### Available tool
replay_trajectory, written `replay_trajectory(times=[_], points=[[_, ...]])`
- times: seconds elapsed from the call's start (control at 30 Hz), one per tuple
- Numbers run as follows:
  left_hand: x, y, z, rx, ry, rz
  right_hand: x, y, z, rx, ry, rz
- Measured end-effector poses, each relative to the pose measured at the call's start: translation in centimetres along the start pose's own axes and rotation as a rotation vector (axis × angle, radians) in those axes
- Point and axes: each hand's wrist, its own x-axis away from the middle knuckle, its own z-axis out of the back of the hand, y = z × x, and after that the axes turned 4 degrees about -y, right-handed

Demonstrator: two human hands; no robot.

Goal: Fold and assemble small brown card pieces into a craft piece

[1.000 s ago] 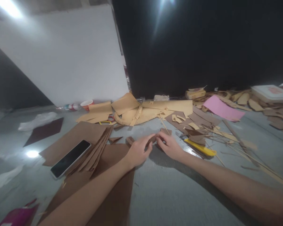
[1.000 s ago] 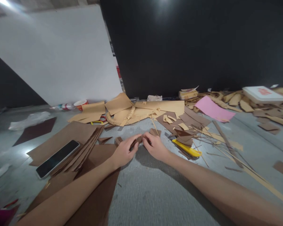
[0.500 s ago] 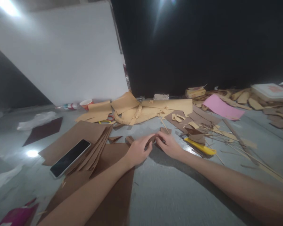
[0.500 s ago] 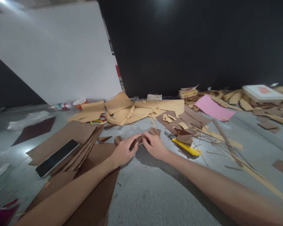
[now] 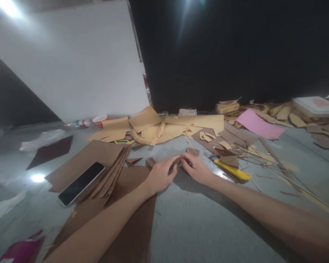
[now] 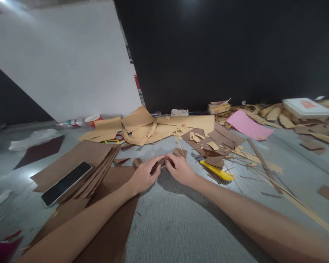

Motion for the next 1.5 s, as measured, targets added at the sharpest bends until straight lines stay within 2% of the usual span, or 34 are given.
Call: replay_trajectory(times=[1.5], points=[[-0.01,0.05,0.14,-0.001,-0.01,0.015,0.01,0.48,-0.11,-0.019,-0.006,0.022]])
